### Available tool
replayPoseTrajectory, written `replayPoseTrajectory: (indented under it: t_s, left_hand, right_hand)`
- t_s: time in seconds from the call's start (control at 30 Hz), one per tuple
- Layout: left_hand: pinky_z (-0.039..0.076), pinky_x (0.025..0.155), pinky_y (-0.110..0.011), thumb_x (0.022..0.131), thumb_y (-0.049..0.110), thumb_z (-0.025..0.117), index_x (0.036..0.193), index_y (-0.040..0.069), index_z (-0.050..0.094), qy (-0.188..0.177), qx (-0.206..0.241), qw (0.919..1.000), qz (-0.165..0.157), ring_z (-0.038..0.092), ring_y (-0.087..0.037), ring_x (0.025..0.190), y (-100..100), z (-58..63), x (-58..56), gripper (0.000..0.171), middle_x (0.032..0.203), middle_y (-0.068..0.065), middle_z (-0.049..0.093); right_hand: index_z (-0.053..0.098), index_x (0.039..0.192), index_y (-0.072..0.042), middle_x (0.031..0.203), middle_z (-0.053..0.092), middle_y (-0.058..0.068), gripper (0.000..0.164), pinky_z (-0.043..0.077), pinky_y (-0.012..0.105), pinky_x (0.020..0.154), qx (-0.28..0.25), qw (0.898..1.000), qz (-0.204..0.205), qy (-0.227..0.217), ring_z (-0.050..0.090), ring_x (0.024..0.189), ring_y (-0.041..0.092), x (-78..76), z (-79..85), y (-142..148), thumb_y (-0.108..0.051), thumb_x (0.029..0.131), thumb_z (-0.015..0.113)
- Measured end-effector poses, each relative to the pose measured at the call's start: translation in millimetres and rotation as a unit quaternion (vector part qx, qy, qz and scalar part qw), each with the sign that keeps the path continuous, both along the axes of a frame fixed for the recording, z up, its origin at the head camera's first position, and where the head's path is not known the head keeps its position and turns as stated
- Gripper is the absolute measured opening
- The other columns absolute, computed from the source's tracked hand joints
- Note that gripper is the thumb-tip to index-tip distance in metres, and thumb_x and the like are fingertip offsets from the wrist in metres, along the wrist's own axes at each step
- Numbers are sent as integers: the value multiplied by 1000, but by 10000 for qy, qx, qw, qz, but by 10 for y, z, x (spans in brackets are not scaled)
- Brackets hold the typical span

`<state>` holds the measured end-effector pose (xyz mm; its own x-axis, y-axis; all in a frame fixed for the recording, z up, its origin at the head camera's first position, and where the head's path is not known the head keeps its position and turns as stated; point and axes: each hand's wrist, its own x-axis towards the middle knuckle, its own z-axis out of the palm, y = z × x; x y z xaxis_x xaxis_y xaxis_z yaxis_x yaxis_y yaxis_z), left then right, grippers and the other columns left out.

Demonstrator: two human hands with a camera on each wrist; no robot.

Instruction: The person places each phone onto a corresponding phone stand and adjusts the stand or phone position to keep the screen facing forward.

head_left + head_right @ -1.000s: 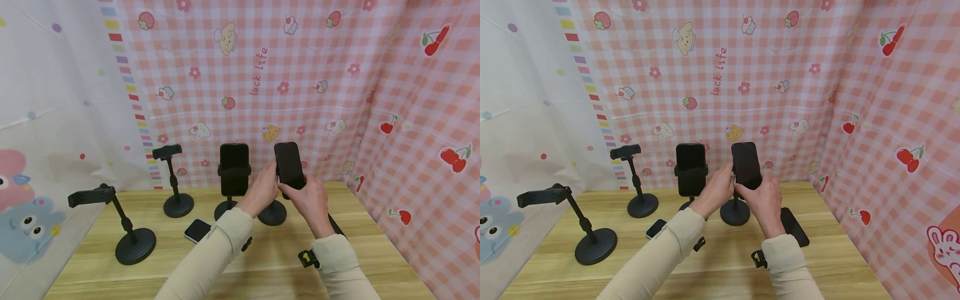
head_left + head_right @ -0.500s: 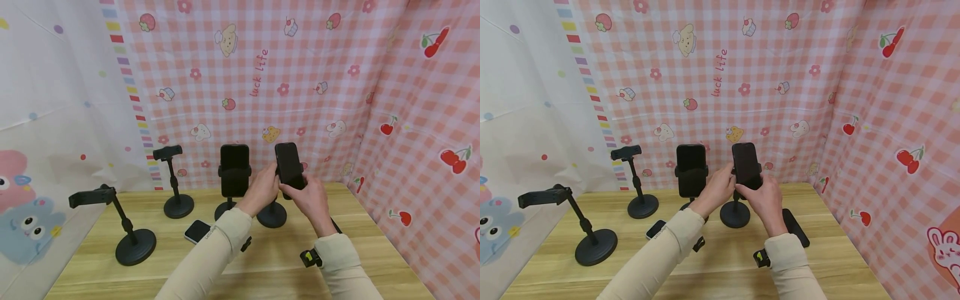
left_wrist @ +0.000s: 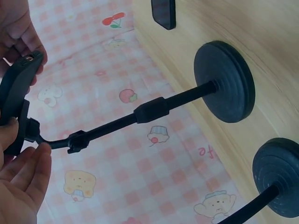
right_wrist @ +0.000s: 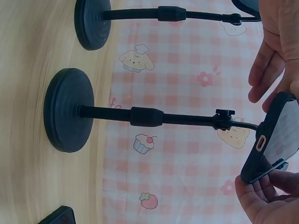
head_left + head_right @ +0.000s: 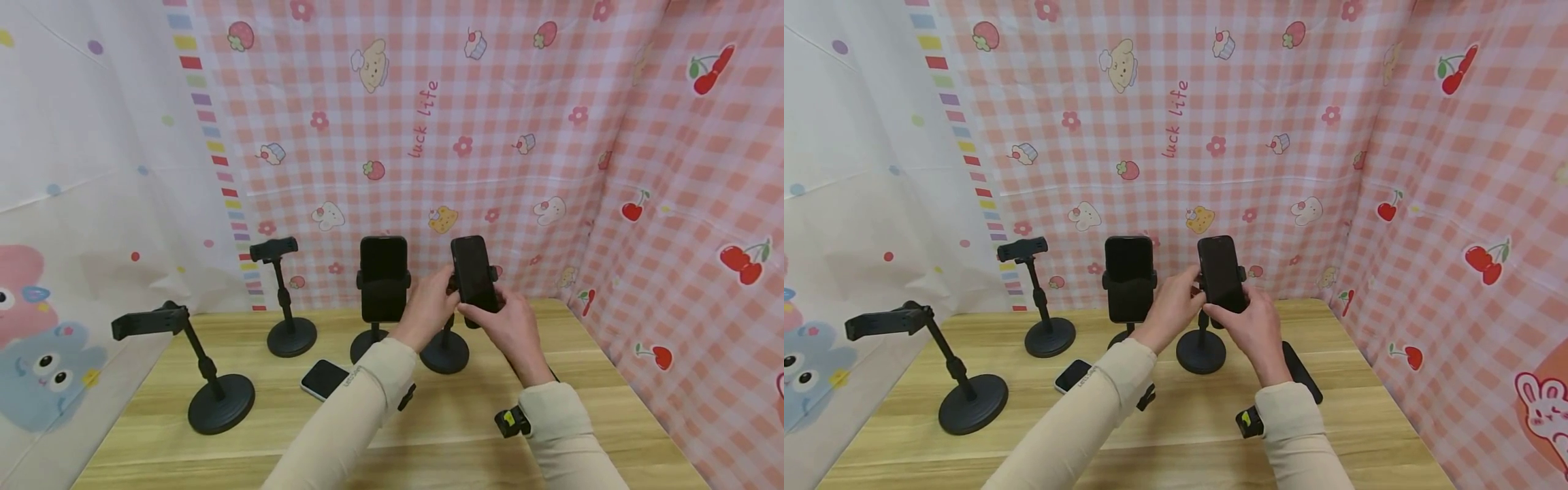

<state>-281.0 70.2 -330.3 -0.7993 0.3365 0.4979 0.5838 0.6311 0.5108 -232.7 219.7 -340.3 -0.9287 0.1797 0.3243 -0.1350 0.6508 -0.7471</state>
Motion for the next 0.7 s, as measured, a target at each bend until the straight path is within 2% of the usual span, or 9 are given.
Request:
replayPoseTrajectory:
  t_s: [0.13, 0.3, 0.47, 0.6, 0.7]
  left_hand:
    - [54, 59, -30, 90, 12, 64, 106, 14, 60, 396, -56, 9991, 150, 60, -9, 66, 12, -15, -10, 17, 88, -2, 72]
    - [54, 59, -30, 87, 11, 67, 99, 10, 61, 997, -339, 9942, 236, 61, -12, 67, 25, -39, -18, 13, 83, -4, 71]
    - [50, 54, -28, 89, 14, 66, 91, 8, 59, 1339, -610, 9888, 239, 59, -12, 62, 6, -61, -10, 10, 74, -4, 66]
    - [51, 55, -28, 91, 18, 64, 97, 8, 61, 1581, -828, 9837, 233, 61, -12, 64, -11, -77, -14, 12, 76, -4, 67]
    - [55, 57, -29, 92, 20, 63, 105, 7, 62, 1852, -1043, 9769, 225, 64, -13, 66, -22, -81, -6, 19, 79, -5, 70]
  right_hand:
    - [63, 112, -11, 98, 68, 14, 63, 47, 39, 69, -7, 10000, 4, 27, 59, 83, 27, 2, 3, -1, -59, 72, 72]
    - [62, 112, -11, 98, 67, 14, 66, 47, 40, 70, -75, 9999, -90, -5, 59, 83, 27, 10, 7, -6, -61, 71, 71]
    - [62, 114, -11, 98, 66, 13, 68, 47, 39, 69, -155, 9997, -180, -71, 58, 82, 27, 10, 6, -16, -62, 70, 71]
    - [61, 114, -10, 97, 66, 14, 70, 48, 39, 68, -49, 9996, -283, -27, 58, 80, 28, -2, -3, -13, -63, 71, 70]
    - [60, 114, -8, 98, 64, 16, 71, 47, 42, 69, 114, 9992, -384, 65, 56, 83, 29, -13, -19, -5, -63, 71, 70]
